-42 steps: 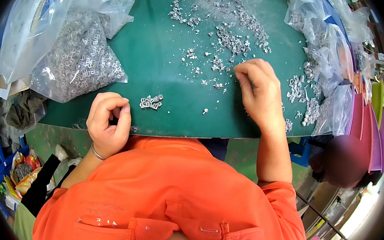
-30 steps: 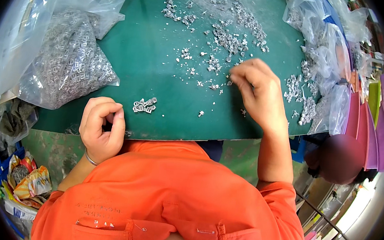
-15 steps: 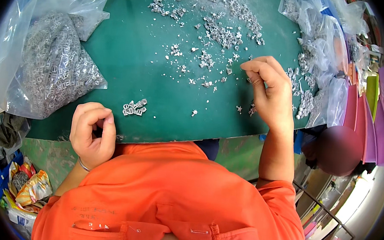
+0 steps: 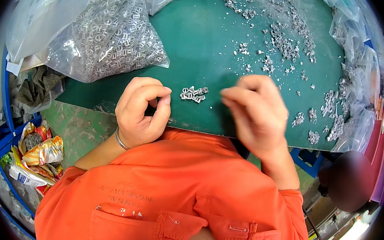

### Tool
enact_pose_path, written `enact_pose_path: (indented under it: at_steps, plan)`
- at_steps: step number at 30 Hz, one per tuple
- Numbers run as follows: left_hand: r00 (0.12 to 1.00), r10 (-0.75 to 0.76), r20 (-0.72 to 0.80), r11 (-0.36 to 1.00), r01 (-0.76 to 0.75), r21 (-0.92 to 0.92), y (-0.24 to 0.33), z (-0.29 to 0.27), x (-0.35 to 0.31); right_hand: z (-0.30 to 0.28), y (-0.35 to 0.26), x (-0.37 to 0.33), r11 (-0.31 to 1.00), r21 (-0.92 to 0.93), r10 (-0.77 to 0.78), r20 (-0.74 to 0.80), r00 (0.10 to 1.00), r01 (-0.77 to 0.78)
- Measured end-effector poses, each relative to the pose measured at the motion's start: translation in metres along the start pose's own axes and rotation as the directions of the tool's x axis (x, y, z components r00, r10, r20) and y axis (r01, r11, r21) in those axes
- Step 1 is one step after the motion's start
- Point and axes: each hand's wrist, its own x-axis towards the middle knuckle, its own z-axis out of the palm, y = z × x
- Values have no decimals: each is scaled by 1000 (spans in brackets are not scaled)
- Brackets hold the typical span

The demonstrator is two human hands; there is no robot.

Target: The person sorts small metal charms by hand on a green surface, picking individual charms from a pile and moving them into different groups.

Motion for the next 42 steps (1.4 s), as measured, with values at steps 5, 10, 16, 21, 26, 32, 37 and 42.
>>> enact_pose_path:
  at_steps: [5,10,16,21,26,32,37,42]
  plan:
    - [999,-46,-19,999,45,-16,2,5,-1,38,1,6,995,-22,-89,147,985,93]
    - [997,-53,-53,997,50,-64,-3,6,-3,8,4,1,995,-98,-9,48,999,13]
    - [999,-46,0,998,46,-51,0,4,-2,-57,27,-33,852,-317,346,-258,902,-417]
    - [999,-49,4,998,49,-43,0,4,-2,-46,34,-38,838,-440,256,-203,945,-322]
    - [999,-51,-13,998,50,-43,0,4,-1,-24,16,-15,956,-240,140,-136,981,-169]
    - [999,-31,-11,999,30,-18,0,4,1,28,-2,2,997,-61,-43,150,988,53]
    - [999,-37,1,999,37,-26,0,2,0,2,25,4,965,-253,49,-64,997,-64]
    - [1000,-18,22,1000,19,-19,0,0,1,-6,32,4,896,-413,135,-98,986,-163]
